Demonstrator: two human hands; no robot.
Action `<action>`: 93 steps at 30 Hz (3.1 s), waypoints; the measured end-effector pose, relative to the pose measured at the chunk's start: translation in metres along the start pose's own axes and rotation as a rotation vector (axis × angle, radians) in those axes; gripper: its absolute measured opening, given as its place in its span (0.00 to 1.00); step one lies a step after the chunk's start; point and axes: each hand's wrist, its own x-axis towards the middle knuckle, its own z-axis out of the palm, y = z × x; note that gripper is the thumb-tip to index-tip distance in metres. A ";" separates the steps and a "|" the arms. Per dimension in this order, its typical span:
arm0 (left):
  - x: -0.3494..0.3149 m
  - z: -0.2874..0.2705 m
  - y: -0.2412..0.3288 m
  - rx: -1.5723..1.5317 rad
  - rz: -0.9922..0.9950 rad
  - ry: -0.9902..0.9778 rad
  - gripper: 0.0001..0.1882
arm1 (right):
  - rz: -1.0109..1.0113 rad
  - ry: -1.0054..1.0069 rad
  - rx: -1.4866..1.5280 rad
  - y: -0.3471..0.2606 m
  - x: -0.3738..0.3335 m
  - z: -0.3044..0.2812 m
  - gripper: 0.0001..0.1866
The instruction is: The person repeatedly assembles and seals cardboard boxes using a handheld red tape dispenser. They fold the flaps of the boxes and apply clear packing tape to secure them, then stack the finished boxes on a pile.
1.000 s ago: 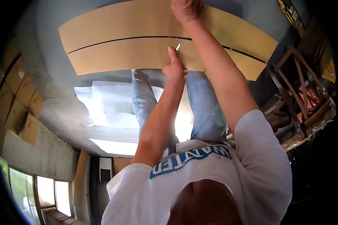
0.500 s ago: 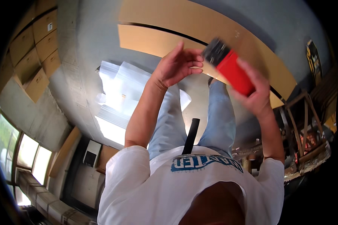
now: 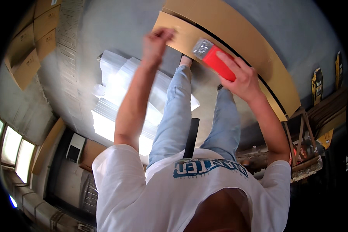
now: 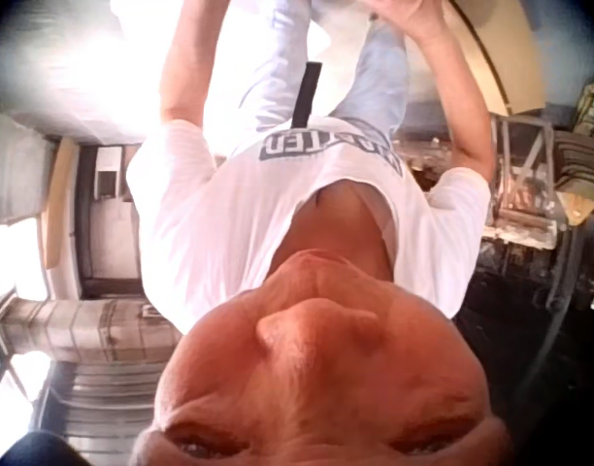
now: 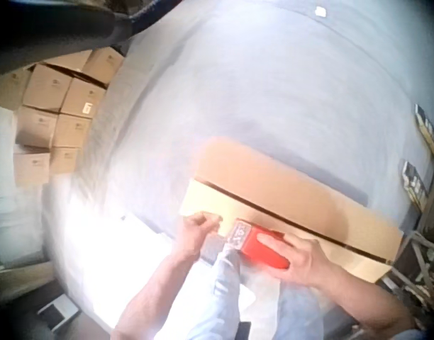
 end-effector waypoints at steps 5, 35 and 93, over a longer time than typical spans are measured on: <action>0.062 -0.036 0.024 0.222 0.345 0.146 0.10 | 0.089 -0.019 -0.240 0.018 0.037 0.033 0.37; 0.154 0.070 -0.020 1.090 0.287 0.568 0.26 | 0.278 -0.287 -0.358 0.028 0.104 0.063 0.23; -0.199 0.643 -0.223 1.248 2.092 -1.285 0.21 | 1.321 1.574 1.205 0.355 -0.521 -0.055 0.18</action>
